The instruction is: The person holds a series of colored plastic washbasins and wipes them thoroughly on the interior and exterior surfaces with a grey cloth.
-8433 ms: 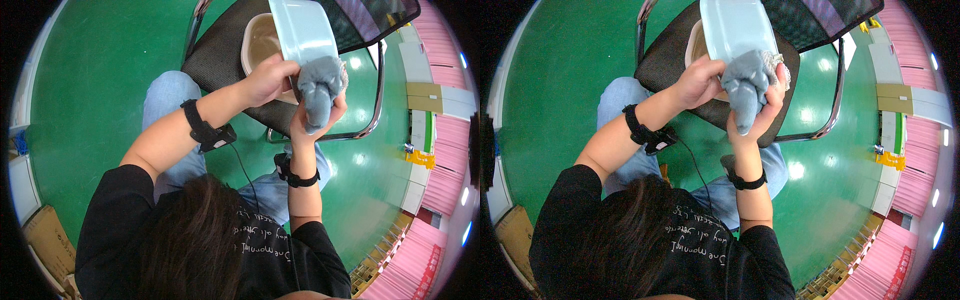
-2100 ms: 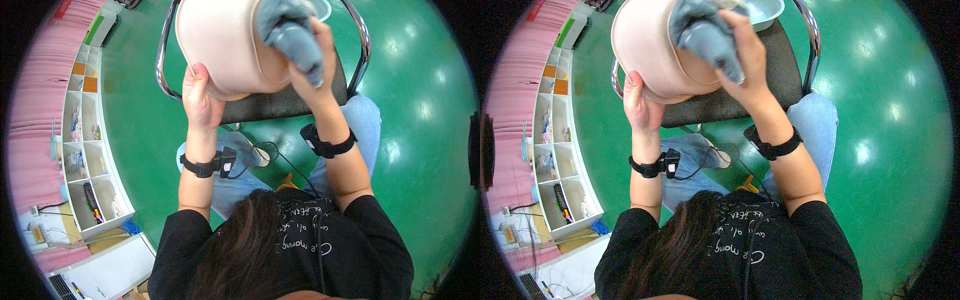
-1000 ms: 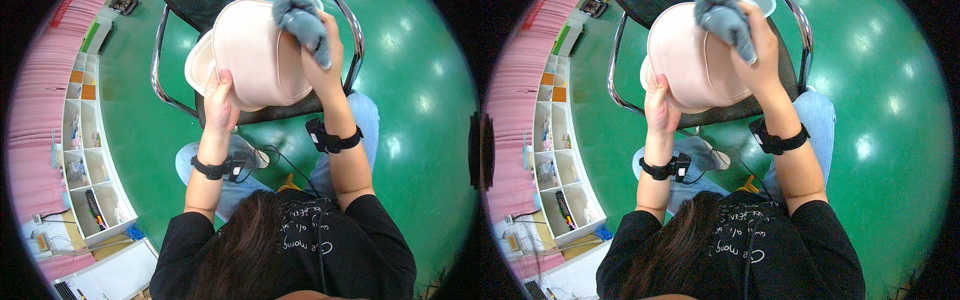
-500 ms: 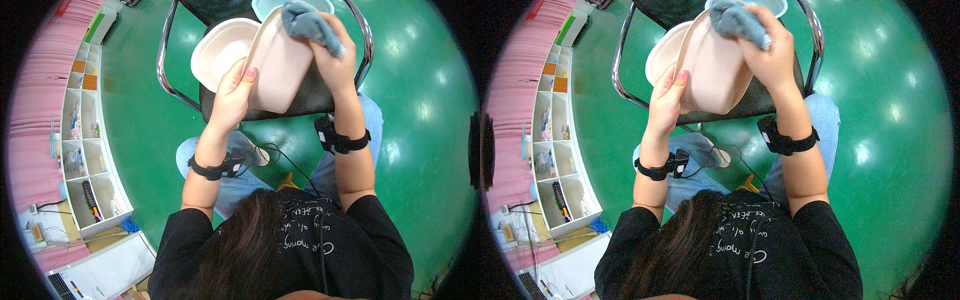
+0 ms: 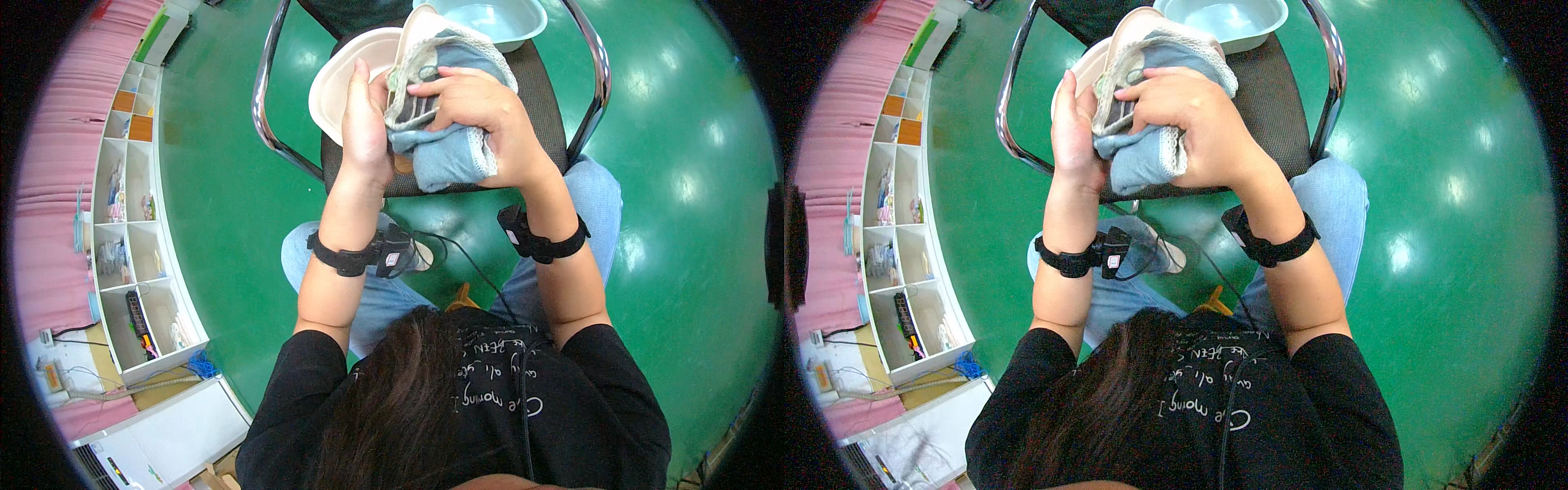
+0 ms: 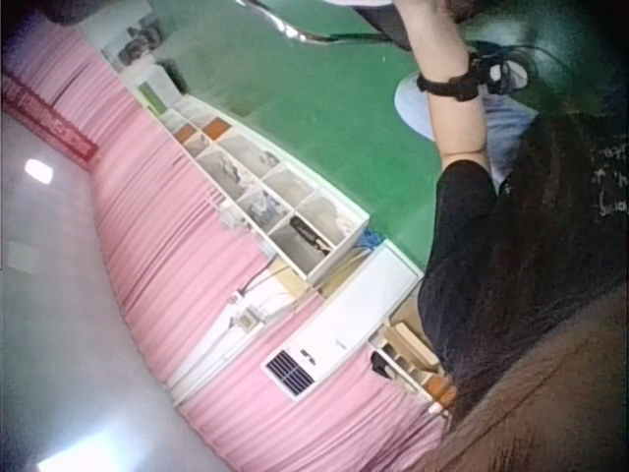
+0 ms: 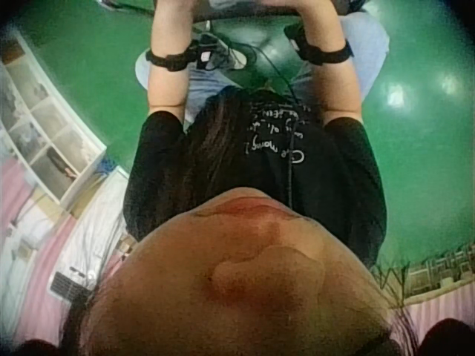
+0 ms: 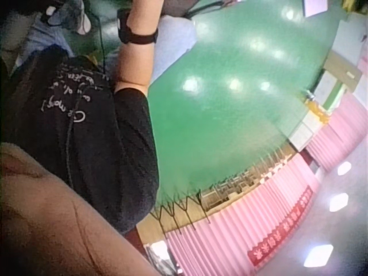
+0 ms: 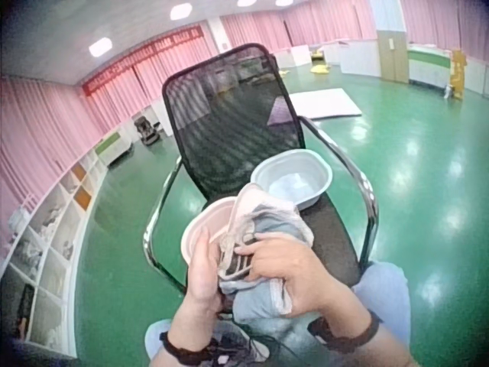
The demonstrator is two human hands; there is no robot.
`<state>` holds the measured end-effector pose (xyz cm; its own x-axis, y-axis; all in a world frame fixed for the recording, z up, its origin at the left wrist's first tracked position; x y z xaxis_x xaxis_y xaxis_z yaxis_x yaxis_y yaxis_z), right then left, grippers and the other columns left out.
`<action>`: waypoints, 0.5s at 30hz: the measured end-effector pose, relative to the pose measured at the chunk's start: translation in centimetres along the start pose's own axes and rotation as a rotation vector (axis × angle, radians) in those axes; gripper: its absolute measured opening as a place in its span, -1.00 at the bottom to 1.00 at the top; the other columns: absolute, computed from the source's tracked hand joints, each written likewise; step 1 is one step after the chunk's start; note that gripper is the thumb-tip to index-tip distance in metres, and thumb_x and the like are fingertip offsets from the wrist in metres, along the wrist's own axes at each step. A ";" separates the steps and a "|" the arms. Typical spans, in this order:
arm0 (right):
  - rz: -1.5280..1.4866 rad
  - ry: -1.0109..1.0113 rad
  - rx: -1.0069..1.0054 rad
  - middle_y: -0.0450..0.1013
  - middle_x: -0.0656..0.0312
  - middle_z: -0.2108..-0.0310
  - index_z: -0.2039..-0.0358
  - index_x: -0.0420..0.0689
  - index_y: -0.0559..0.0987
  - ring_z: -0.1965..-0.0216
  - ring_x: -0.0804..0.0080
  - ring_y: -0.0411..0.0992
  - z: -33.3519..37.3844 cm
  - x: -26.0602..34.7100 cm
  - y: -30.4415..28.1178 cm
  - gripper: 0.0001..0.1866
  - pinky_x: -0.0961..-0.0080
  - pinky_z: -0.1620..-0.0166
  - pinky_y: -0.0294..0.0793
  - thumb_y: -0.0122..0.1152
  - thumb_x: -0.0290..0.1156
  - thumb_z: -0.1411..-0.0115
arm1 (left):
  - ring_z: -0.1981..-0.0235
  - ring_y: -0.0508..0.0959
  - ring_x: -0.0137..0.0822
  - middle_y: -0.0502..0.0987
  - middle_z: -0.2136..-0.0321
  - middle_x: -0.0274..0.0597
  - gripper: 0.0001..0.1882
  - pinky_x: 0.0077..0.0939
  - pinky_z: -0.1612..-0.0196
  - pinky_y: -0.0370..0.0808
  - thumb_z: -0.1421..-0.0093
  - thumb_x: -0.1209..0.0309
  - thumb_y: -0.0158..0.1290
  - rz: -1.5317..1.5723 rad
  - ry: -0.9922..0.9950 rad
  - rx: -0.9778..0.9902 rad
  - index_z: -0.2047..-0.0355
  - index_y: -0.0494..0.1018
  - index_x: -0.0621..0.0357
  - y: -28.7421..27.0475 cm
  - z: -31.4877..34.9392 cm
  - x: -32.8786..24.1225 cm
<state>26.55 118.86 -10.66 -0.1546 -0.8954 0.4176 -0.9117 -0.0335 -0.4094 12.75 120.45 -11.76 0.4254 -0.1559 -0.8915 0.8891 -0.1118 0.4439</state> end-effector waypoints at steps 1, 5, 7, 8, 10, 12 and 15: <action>-0.005 0.001 0.012 0.48 0.21 0.48 0.55 -0.13 0.52 0.07 0.17 0.47 0.0 0.1 0.2 -0.74 0.16 -0.09 0.28 0.34 -0.29 0.27 | -0.04 0.41 -0.19 0.36 -0.03 0.04 -0.36 -0.32 -0.09 0.37 -0.34 0.01 -0.47 -0.011 -0.003 0.026 -0.15 0.15 0.31 -0.1 0.0 0.0; 0.029 0.004 0.021 0.50 0.20 0.38 0.49 -0.11 0.53 0.07 0.21 0.46 0.1 0.2 0.4 -0.74 0.17 -0.09 0.30 0.30 -0.35 0.27 | -0.03 0.42 -0.17 0.37 -0.04 0.02 -0.36 -0.29 -0.11 0.34 -0.33 0.00 -0.46 -0.112 0.070 0.031 -0.16 0.15 0.30 -0.3 0.1 0.3; 0.049 0.002 0.012 0.51 0.19 0.31 0.43 -0.09 0.53 0.06 0.22 0.44 0.2 -0.1 0.5 -0.72 0.18 -0.09 0.31 0.28 -0.40 0.27 | -0.02 0.43 -0.17 0.38 -0.02 -0.01 -0.37 -0.30 -0.12 0.33 -0.33 0.00 -0.44 -0.084 0.061 0.026 -0.14 0.18 0.30 -0.4 0.0 0.4; 0.055 0.013 -0.017 0.50 0.17 0.26 0.37 -0.10 0.53 0.04 0.21 0.43 0.2 -0.2 0.5 -0.67 0.18 -0.10 0.30 0.27 -0.42 0.26 | -0.02 0.43 -0.17 0.38 -0.02 -0.01 -0.37 -0.30 -0.12 0.33 -0.33 0.00 -0.44 -0.083 0.061 0.024 -0.14 0.18 0.30 -0.3 0.3 0.2; 0.065 0.029 -0.043 0.49 0.15 0.22 0.30 -0.10 0.53 0.03 0.20 0.42 0.4 -0.6 0.3 -0.63 0.18 -0.11 0.29 0.26 -0.44 0.25 | 0.01 0.45 -0.25 0.43 0.04 -0.04 -0.34 -0.41 -0.08 0.36 -0.33 -0.06 -0.45 -0.051 0.015 0.016 -0.09 0.23 0.30 0.5 1.2 0.0; 0.186 0.089 -0.152 0.50 0.13 0.22 0.25 -0.20 0.50 -0.01 0.19 0.42 0.7 -1.4 -0.3 -0.60 0.26 -0.10 0.29 0.23 -0.51 0.22 | 0.05 0.45 -0.30 0.43 0.05 -0.10 -0.38 -0.47 -0.04 0.36 -0.34 -0.04 -0.39 -0.092 0.056 -0.014 -0.06 0.29 0.27 -0.3 1.3 0.5; -0.052 0.333 -0.364 0.49 0.17 0.19 0.15 -0.26 0.48 0.13 0.38 0.45 2.5 -3.7 -1.7 -0.62 0.48 0.01 0.36 0.20 -0.54 0.05 | 0.26 0.42 -0.52 0.47 0.29 -0.32 -0.56 -0.62 0.15 0.35 -0.34 0.12 -0.21 -0.407 0.152 0.022 0.12 0.42 0.27 -1.1 1.8 1.0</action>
<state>29.63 121.12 -13.48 -0.1645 -0.7042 0.6907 -0.9860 0.1361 -0.0960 11.89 118.63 -13.03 0.0627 0.0509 -0.9967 0.9864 -0.1555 0.0541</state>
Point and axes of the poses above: each hand's wrist, its own z-axis away from the middle knuckle, its own y-axis out of the palm, x = y × z, the point moved 4 cm from there along -z, towards the middle knuckle
